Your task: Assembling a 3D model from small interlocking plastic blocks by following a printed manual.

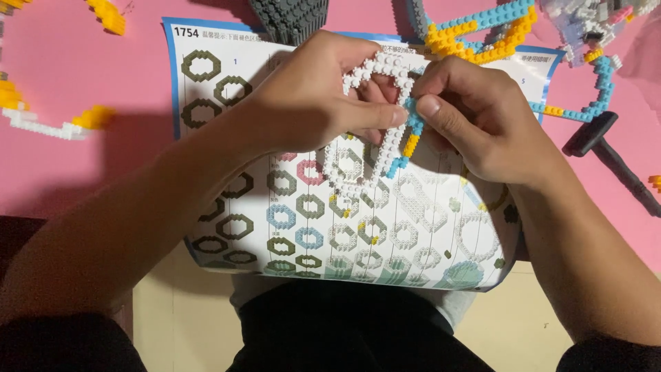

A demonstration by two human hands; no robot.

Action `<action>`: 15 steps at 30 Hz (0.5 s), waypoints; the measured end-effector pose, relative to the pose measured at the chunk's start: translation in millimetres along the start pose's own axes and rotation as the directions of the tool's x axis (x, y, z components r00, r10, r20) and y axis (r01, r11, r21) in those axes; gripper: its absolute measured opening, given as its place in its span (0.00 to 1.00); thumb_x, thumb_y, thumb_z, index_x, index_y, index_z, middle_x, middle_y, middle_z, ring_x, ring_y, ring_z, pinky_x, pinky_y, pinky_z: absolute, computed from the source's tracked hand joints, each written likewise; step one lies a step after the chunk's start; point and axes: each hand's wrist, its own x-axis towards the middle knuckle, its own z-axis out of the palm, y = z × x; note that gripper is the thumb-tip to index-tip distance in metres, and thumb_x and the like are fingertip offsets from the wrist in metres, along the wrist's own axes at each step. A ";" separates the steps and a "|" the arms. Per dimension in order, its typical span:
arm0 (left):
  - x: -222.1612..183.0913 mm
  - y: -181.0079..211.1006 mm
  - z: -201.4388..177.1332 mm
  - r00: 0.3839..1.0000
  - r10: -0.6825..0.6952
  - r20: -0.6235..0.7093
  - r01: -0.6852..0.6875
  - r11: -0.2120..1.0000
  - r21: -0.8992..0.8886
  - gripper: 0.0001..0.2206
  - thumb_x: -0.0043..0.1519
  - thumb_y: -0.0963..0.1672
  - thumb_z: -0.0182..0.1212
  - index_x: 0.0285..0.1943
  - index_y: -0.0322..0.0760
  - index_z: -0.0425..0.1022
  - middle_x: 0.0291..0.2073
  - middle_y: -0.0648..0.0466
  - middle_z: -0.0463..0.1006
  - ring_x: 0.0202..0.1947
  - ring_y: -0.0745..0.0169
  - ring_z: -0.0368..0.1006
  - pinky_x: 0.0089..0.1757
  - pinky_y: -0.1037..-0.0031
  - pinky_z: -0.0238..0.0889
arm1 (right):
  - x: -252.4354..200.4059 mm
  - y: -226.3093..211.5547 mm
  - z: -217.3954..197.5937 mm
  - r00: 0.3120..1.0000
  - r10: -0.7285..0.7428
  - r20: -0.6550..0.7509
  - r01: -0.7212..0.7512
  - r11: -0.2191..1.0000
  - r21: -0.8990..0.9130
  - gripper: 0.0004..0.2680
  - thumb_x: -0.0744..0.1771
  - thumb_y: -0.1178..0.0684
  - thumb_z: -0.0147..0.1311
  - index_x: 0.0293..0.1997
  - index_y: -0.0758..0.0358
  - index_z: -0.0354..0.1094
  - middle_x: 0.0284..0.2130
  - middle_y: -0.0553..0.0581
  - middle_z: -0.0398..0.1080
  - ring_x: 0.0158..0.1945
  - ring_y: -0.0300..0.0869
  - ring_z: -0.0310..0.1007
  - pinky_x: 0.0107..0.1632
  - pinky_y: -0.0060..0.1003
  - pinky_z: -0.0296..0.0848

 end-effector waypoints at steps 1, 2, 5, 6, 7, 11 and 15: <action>0.4 -1.3 -0.1 1.000 0.005 0.010 -0.005 0.999 -0.034 0.20 0.62 0.43 0.72 0.29 0.42 0.57 0.24 0.61 0.63 0.30 0.68 0.78 0.40 0.72 0.92 | -0.1 0.5 -0.2 1.000 0.006 -0.003 -0.006 1.000 0.010 0.07 0.75 0.53 0.44 0.45 0.65 0.61 0.25 0.51 0.58 0.23 0.35 0.57 0.28 0.29 0.62; 0.2 -1.1 -1.4 1.000 0.008 0.010 -0.008 0.999 -0.034 0.20 0.62 0.43 0.72 0.29 0.42 0.57 0.24 0.61 0.63 0.30 0.68 0.78 0.40 0.72 0.92 | 0.3 -0.1 0.5 1.000 0.005 -0.002 -0.005 1.000 0.007 0.07 0.75 0.53 0.44 0.45 0.65 0.61 0.25 0.51 0.58 0.23 0.35 0.57 0.28 0.29 0.62; 0.7 1.6 -4.6 0.999 0.034 0.026 -0.032 0.998 -0.055 0.18 0.62 0.44 0.71 0.29 0.42 0.60 0.24 0.62 0.62 0.31 0.69 0.78 0.45 0.69 0.97 | 1.8 -0.2 -0.7 0.999 0.006 -0.034 -0.006 1.000 0.017 0.07 0.76 0.53 0.44 0.44 0.64 0.60 0.24 0.51 0.59 0.21 0.36 0.60 0.28 0.29 0.63; 0.3 3.5 -5.4 1.000 -0.011 0.012 0.011 0.997 -0.077 0.18 0.62 0.43 0.72 0.31 0.40 0.61 0.26 0.61 0.63 0.35 0.66 0.82 0.45 0.69 0.96 | 2.3 0.7 -2.0 0.998 0.033 -0.044 -0.032 0.999 0.010 0.07 0.76 0.52 0.42 0.45 0.63 0.60 0.23 0.51 0.61 0.21 0.36 0.63 0.28 0.29 0.66; 0.1 5.3 -6.3 0.998 -0.055 -0.002 0.055 0.993 -0.100 0.17 0.61 0.43 0.72 0.33 0.39 0.61 0.28 0.59 0.65 0.39 0.63 0.86 0.46 0.69 0.94 | 3.0 1.9 -3.3 0.997 0.059 -0.054 -0.059 0.998 0.004 0.08 0.76 0.51 0.41 0.46 0.62 0.61 0.23 0.52 0.63 0.20 0.36 0.67 0.28 0.29 0.69; 0.0 5.8 -7.1 0.999 -0.014 -0.048 0.012 0.999 -0.034 0.12 0.62 0.43 0.72 0.40 0.35 0.70 0.30 0.59 0.69 0.33 0.69 0.76 0.41 0.77 0.87 | 6.1 -5.2 -5.5 1.000 0.017 0.026 -0.017 1.000 0.016 0.10 0.76 0.51 0.41 0.40 0.63 0.60 0.23 0.53 0.64 0.20 0.37 0.67 0.27 0.30 0.69; -1.0 4.3 -2.5 0.991 0.089 -0.099 -0.093 0.995 -0.040 0.09 0.64 0.42 0.71 0.39 0.38 0.71 0.31 0.59 0.72 0.33 0.71 0.73 0.36 0.81 0.75 | 4.4 -1.2 -3.4 0.999 0.048 0.012 -0.048 0.997 0.066 0.10 0.75 0.52 0.44 0.38 0.64 0.62 0.22 0.52 0.62 0.21 0.36 0.64 0.27 0.29 0.65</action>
